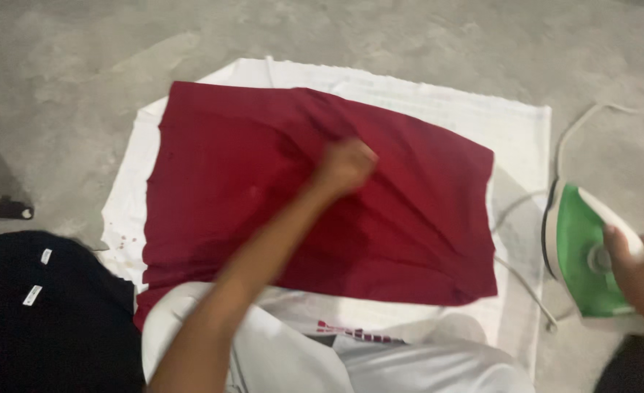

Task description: The person irons a red shirt laid out on a white cloth on the floor. They use a green and white iron to smooth the fabric, periodically lifting and repositioning the shirt to iron different sections.

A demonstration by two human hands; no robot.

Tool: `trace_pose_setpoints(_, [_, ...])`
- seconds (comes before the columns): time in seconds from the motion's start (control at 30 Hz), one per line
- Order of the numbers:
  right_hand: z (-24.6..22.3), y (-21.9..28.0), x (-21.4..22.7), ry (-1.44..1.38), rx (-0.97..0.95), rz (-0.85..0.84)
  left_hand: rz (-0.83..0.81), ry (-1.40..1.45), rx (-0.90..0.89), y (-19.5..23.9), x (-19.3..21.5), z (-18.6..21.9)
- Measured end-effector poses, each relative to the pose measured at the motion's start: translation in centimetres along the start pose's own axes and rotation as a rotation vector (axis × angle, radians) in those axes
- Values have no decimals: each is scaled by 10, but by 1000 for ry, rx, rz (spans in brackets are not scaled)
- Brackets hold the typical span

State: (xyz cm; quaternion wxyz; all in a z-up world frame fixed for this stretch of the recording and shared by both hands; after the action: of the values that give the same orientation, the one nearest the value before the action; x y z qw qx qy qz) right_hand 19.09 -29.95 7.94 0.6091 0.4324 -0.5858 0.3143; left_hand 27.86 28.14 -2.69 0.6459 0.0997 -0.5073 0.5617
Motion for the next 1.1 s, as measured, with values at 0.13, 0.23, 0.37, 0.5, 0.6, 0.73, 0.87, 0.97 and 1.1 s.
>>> trace_pose_setpoints(0.13, [-28, 10, -4, 72, 5, -19, 316, -274, 175, 14, 172, -160])
trace_pose_setpoints(0.23, [-60, 26, 0, 94, -7, -81, -163, -429, 669, 48, 213, -241])
trace_pose_setpoints(0.37, [-75, 15, -19, -14, 43, -78, -443, -615, 586, 79, 210, -284])
trace_pose_setpoints(0.5, [-70, 2, -45, -144, 42, -111, -171, -884, 198, 104, 230, -222])
trace_pose_setpoints(0.6, [-68, 6, -58, -187, 47, -150, -162, -911, 18, 140, 257, -111])
trace_pose_setpoints(0.73, [-109, 47, -36, 171, 15, -177, -311, -602, 269, 193, 239, -39])
trace_pose_setpoints(0.87, [-151, 65, -21, 308, 57, -191, -220, 64, 482, 153, 265, -33])
trace_pose_setpoints(0.97, [-149, 72, -26, 467, 137, -74, 76, -1, 390, 106, 272, -87])
trace_pose_setpoints(1.1, [-158, 68, -23, 542, 57, -164, -398, -230, 399, 90, 186, -204])
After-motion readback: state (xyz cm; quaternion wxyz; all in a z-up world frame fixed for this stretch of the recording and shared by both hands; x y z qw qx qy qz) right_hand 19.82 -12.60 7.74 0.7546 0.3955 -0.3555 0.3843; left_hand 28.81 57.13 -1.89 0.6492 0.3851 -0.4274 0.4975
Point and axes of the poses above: each hand's wrist, its own y-axis away from the middle knuckle, its own x-axis out of the back of the hand, z = x × y, the point moved 6 cm from there along -y, towards the middle knuckle, and after that the axes turned 11 degrees about -x, right-handed, at the moved point
